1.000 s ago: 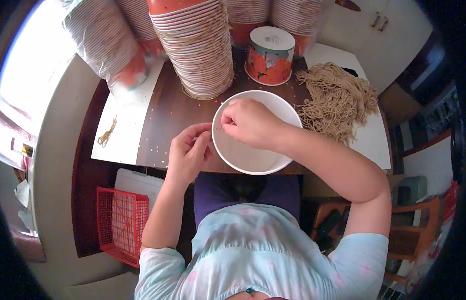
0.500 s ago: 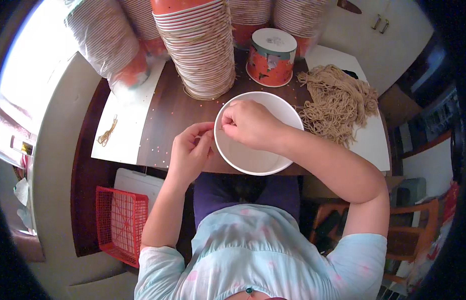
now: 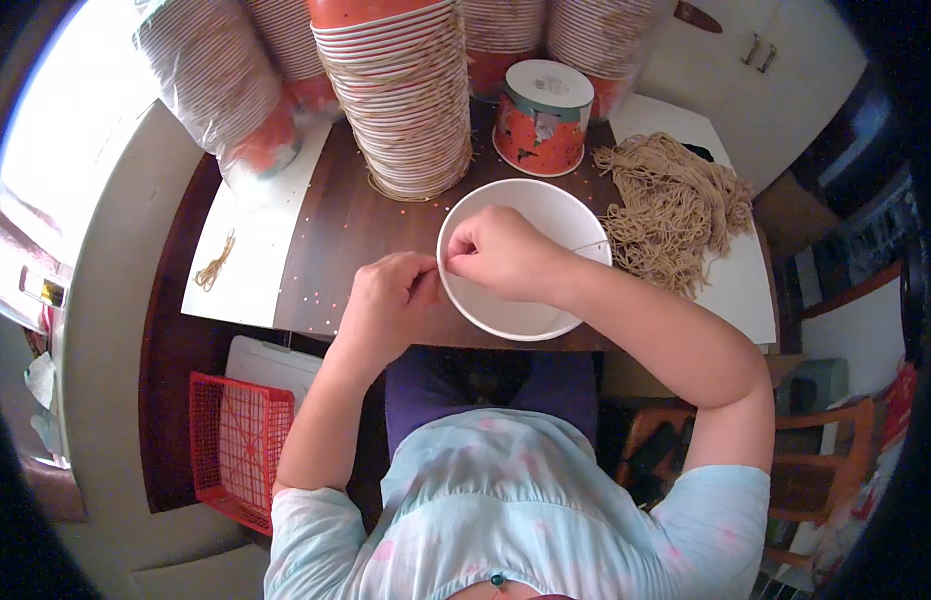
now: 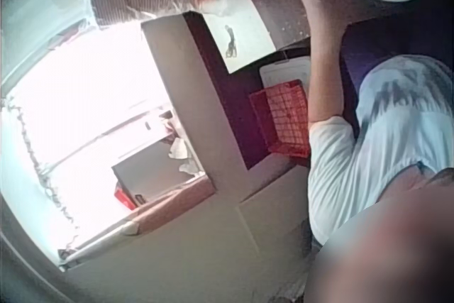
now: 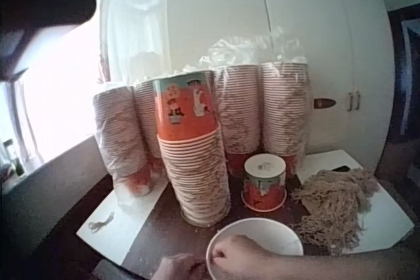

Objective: Manually attaching string handles to paper buckets in a manufacturing setting.

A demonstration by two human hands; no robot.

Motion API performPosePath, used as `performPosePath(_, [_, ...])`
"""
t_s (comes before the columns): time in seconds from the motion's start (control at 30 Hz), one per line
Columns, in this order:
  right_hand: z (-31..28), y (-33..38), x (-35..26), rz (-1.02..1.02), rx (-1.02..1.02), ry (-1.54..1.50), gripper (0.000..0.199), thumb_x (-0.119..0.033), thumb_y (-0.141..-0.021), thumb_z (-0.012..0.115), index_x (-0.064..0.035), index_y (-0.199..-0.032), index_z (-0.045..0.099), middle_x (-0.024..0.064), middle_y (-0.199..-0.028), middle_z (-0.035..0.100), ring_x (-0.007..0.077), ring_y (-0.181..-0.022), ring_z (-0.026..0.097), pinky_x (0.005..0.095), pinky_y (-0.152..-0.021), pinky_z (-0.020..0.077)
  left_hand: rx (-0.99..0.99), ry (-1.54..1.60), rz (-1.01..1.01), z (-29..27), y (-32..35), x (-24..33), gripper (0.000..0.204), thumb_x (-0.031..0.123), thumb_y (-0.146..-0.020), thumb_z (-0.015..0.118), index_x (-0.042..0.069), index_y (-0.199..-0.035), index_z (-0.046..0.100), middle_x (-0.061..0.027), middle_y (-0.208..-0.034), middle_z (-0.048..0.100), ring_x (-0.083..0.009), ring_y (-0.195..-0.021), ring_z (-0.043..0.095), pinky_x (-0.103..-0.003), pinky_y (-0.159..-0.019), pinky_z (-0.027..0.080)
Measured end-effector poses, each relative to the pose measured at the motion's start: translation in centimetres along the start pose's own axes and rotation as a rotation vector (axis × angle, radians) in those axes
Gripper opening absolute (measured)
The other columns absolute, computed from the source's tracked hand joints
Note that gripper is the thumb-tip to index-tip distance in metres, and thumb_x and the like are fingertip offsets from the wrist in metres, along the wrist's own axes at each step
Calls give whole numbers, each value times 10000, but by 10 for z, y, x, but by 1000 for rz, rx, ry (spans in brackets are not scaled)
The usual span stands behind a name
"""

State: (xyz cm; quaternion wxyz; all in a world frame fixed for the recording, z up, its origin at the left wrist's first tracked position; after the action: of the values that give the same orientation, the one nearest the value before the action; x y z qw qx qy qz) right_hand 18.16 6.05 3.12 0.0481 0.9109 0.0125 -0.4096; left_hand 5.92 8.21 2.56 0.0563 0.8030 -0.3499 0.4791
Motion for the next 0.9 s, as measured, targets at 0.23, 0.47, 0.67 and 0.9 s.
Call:
performPosePath(0.23, [-7, 31, 10, 100, -195, -242, 547, -238, -783, 694, 2, -1238, 509, 84, -885, 644, 140, -822, 606, 307, -720, 480, 50, 221, -257, 0, 18, -31, 121, 81, -833, 570, -27, -814, 620, -47, -730, 622, -98, -643, 570, -249, -570, 450])
performPosePath(0.47, [-9, 77, -33, -139, -72, 309, 629, -311, -657, 787, -25, -1155, 530, 116, -878, 604, 274, -799, 613, 369, -724, 491, 55, 969, -223, -5, 52, -39, 71, 25, -837, 496, 20, -798, 554, -114, -963, 588, -115, -712, 533, -240, -653, 441])
performPosePath(0.67, [-19, 82, -43, -269, 259, 571, 266, -187, -701, 726, -52, -882, 586, 89, -797, 577, 280, -717, 595, 382, -648, 487, -44, 1110, -61, 2, 47, -6, 76, 58, -891, 500, 10, -876, 558, -147, -1060, 601, -109, -770, 558, -245, -730, 476])
performPosePath(0.9, [10, 104, -50, -460, 681, 784, 98, -127, -768, 593, -102, -750, 500, 34, -668, 466, 190, -594, 537, 330, -523, 445, 103, 1255, -117, 20, 53, -20, 119, 79, -938, 526, -14, -987, 582, -111, -959, 656, -141, -854, 637, -280, -791, 533])
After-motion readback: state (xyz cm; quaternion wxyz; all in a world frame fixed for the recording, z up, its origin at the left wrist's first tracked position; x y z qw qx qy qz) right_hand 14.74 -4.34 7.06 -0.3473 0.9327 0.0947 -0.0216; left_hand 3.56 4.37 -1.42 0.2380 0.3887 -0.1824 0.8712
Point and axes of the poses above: each hand's wrist, its own y-axis away from the middle knuckle, its own z-axis out of the palm, x = y × z, the point moved 8 cm from there along -y, towards the middle knuckle
